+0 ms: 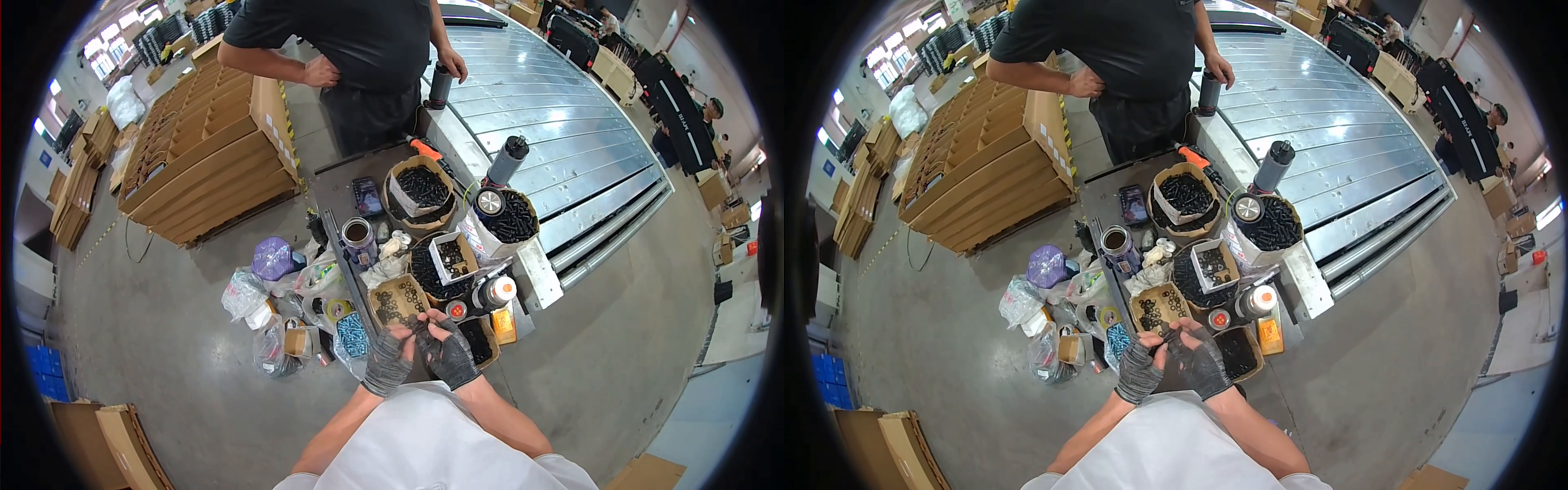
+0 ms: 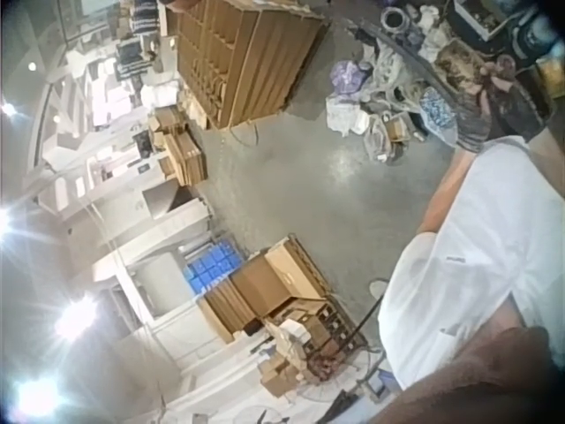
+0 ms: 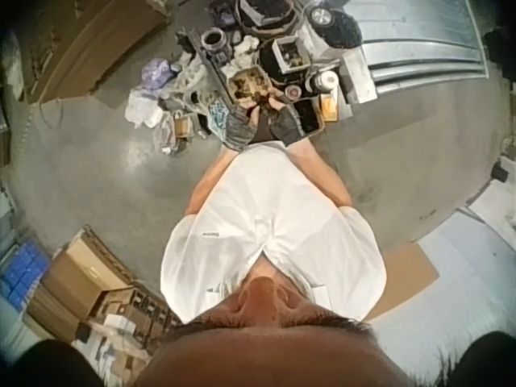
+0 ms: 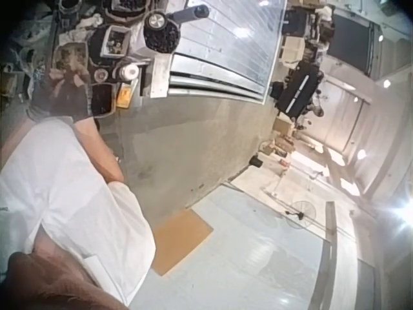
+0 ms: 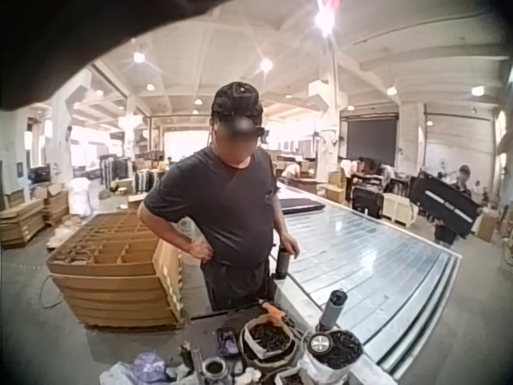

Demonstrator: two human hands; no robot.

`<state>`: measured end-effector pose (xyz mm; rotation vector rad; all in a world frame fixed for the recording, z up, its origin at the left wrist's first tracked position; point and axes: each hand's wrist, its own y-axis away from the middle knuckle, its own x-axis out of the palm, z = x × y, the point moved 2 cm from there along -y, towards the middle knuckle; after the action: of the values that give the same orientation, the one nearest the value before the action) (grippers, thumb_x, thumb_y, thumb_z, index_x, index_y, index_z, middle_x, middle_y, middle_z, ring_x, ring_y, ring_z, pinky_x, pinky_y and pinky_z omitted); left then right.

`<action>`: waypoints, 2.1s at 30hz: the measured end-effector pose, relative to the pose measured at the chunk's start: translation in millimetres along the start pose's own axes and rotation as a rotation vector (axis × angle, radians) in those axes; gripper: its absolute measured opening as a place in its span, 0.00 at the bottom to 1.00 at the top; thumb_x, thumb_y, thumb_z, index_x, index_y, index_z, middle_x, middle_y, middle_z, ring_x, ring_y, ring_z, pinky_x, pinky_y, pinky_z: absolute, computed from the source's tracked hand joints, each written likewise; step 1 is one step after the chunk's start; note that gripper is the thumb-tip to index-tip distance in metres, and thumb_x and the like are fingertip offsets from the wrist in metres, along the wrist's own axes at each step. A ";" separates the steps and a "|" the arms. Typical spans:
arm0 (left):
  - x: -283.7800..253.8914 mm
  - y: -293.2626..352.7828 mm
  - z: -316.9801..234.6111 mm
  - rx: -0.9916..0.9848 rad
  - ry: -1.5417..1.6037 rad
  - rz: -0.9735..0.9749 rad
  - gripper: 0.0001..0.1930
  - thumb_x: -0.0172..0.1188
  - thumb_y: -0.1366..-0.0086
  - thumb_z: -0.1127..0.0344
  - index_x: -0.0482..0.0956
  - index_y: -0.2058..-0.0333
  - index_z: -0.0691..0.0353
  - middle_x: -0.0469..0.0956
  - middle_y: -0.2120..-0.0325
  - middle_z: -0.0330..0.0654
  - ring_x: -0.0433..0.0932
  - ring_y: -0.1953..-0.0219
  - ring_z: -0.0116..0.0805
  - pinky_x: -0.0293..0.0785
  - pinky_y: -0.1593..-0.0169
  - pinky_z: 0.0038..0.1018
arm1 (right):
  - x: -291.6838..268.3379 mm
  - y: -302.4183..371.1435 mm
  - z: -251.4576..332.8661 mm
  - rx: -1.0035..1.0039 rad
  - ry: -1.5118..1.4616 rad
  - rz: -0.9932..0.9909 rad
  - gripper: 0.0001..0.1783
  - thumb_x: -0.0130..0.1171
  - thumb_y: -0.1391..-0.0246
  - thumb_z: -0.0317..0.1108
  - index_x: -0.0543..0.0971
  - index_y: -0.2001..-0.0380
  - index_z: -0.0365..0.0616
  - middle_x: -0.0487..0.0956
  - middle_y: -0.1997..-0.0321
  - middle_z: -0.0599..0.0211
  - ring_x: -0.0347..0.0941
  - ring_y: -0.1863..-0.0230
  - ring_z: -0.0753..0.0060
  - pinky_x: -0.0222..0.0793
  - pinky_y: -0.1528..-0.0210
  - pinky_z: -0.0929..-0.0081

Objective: The recorder is sorting and preparing small mechanical components, such as screws and fasteners, at a workstation on a treadmill assembly line.

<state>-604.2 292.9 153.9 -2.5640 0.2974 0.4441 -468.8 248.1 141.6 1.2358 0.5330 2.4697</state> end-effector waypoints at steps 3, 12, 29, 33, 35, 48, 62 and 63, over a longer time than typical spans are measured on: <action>-3.9 -6.3 -6.6 0.031 -0.006 0.006 0.10 0.62 0.45 0.80 0.73 0.65 0.63 0.76 0.70 0.49 0.77 0.69 0.46 0.74 0.64 0.33 | 10.0 4.8 5.2 -0.081 0.055 -0.068 0.15 0.50 0.38 0.30 0.70 0.48 0.49 0.77 0.51 0.72 0.74 0.55 0.80 0.68 0.67 0.84; -3.0 -4.3 -9.8 0.043 -0.006 -0.003 0.11 0.63 0.46 0.81 0.74 0.66 0.63 0.76 0.69 0.49 0.78 0.67 0.46 0.74 0.62 0.32 | -1.3 0.0 2.4 0.047 -0.156 -0.023 0.13 0.55 0.38 0.36 0.73 0.50 0.51 0.77 0.55 0.76 0.76 0.58 0.79 0.67 0.72 0.87; -1.6 -7.7 -10.0 0.057 -0.004 0.016 0.10 0.63 0.46 0.79 0.74 0.66 0.62 0.77 0.69 0.48 0.78 0.68 0.46 0.74 0.64 0.32 | 11.4 11.7 11.5 -0.599 0.328 0.437 0.23 0.47 0.40 0.25 0.65 0.41 0.40 0.68 0.36 0.58 0.60 0.32 0.62 0.59 0.34 0.70; -2.8 -9.6 -12.3 0.053 -0.022 0.010 0.11 0.63 0.46 0.79 0.74 0.66 0.62 0.77 0.69 0.48 0.78 0.69 0.46 0.75 0.64 0.33 | 7.5 4.3 13.2 0.011 -0.131 0.086 0.23 0.51 0.42 0.27 0.69 0.42 0.43 0.72 0.39 0.61 0.69 0.39 0.65 0.66 0.40 0.73; -2.7 -12.0 -14.6 0.077 -0.031 0.004 0.11 0.63 0.47 0.79 0.74 0.66 0.62 0.77 0.69 0.48 0.78 0.68 0.46 0.75 0.64 0.33 | 5.3 1.9 12.4 0.000 -0.133 0.108 0.23 0.51 0.41 0.27 0.68 0.42 0.44 0.72 0.39 0.63 0.69 0.40 0.67 0.70 0.47 0.77; -4.4 -13.2 -12.4 0.100 -0.014 0.047 0.11 0.64 0.47 0.79 0.75 0.66 0.62 0.79 0.68 0.48 0.80 0.66 0.46 0.76 0.62 0.33 | 14.0 5.5 22.4 0.059 -0.115 0.133 0.25 0.43 0.39 0.22 0.63 0.38 0.43 0.67 0.35 0.60 0.60 0.32 0.61 0.62 0.34 0.69; 1.5 -3.8 -0.9 -0.196 0.213 0.049 0.09 0.63 0.41 0.75 0.74 0.62 0.65 0.77 0.65 0.44 0.77 0.65 0.31 0.74 0.61 0.26 | 14.6 4.1 19.3 0.019 -0.053 0.154 0.17 0.51 0.38 0.27 0.68 0.46 0.45 0.73 0.42 0.63 0.70 0.41 0.66 0.71 0.50 0.79; 1.0 -5.2 -3.5 -0.218 0.252 0.038 0.09 0.63 0.41 0.75 0.75 0.62 0.65 0.78 0.64 0.44 0.77 0.65 0.31 0.74 0.61 0.25 | 12.7 2.7 17.9 0.018 -0.052 0.153 0.17 0.51 0.38 0.27 0.68 0.46 0.45 0.73 0.42 0.63 0.70 0.41 0.66 0.71 0.50 0.79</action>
<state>-600.9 295.4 158.7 -2.8362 0.4080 0.1726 -461.9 254.6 161.6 1.3922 0.4631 2.5539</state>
